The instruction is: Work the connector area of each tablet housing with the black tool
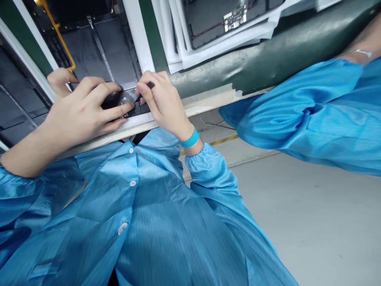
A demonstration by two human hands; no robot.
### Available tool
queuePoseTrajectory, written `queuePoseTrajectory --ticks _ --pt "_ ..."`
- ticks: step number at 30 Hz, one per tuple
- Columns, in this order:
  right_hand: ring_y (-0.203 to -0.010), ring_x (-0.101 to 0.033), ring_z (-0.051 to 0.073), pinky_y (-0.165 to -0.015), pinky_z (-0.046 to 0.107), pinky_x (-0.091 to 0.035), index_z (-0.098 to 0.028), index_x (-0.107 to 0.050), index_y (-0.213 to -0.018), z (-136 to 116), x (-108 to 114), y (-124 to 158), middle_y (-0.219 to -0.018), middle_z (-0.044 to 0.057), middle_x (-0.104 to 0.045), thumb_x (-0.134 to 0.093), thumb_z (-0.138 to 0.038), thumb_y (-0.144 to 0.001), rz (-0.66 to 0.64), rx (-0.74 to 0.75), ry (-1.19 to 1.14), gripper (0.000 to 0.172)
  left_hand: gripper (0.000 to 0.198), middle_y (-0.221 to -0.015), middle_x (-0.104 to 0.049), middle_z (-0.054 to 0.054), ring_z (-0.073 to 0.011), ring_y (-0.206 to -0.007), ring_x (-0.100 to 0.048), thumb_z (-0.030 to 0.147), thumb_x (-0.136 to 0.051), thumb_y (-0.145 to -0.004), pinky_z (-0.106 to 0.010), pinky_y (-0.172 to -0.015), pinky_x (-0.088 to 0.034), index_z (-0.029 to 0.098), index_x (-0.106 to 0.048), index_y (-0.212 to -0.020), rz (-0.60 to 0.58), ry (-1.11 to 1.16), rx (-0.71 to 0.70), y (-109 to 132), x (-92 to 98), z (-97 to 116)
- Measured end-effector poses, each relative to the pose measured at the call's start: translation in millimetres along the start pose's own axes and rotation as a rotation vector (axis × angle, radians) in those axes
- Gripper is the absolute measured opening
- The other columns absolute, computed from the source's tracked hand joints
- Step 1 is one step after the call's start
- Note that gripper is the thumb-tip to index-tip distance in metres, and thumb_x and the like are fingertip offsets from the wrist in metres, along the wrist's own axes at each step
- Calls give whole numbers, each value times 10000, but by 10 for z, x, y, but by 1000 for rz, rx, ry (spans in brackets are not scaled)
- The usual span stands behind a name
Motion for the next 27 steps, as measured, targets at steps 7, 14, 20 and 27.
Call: queuePoseTrajectory --ticks 7,14,20,27 --pt "-874 -754 238 -1071 472 -622 -308 -636 -938 -46 18 -11 -922 45 -776 -260 -702 -1196 29 35 -40 603 381 -1628 -635 -99 -434 -1539 -537 425 -521 -1178 -836 -1275 -252 386 -690 -1517 25 3 23 -4 8 -10" --pt "-986 -723 336 -1056 574 -615 -374 -653 -917 -53 20 -36 -943 61 -788 -219 -809 -1119 -11 13 30 647 420 -1660 -612 -83 -411 -1548 -531 413 -491 -1188 -766 -1225 -376 426 -625 -1586 -27 -81 -5 -6 -2 8" --pt "-1072 -709 336 -1182 590 -528 -354 -649 -908 -74 -98 -131 -978 68 -786 -280 -864 -1083 -212 28 96 653 442 -1664 -606 -75 -409 -1545 -528 410 -446 -1193 -768 -1202 -397 440 -606 -1604 -36 -105 -2 -18 0 13" --pt "-947 -689 303 -1023 524 -565 -301 -659 -941 -77 68 -77 -871 80 -748 -189 -709 -1184 31 110 114 668 433 -1640 -628 -83 -424 -1528 -565 416 -509 -1147 -785 -1242 -363 459 -644 -1556 -41 -66 19 -33 58 39"
Point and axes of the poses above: each hand's wrist, its own y-axis away from the middle knuckle, its own x-axis out of the back of the hand, z = x × y, the point moved 8 cm from there along -y, towards the middle knuckle
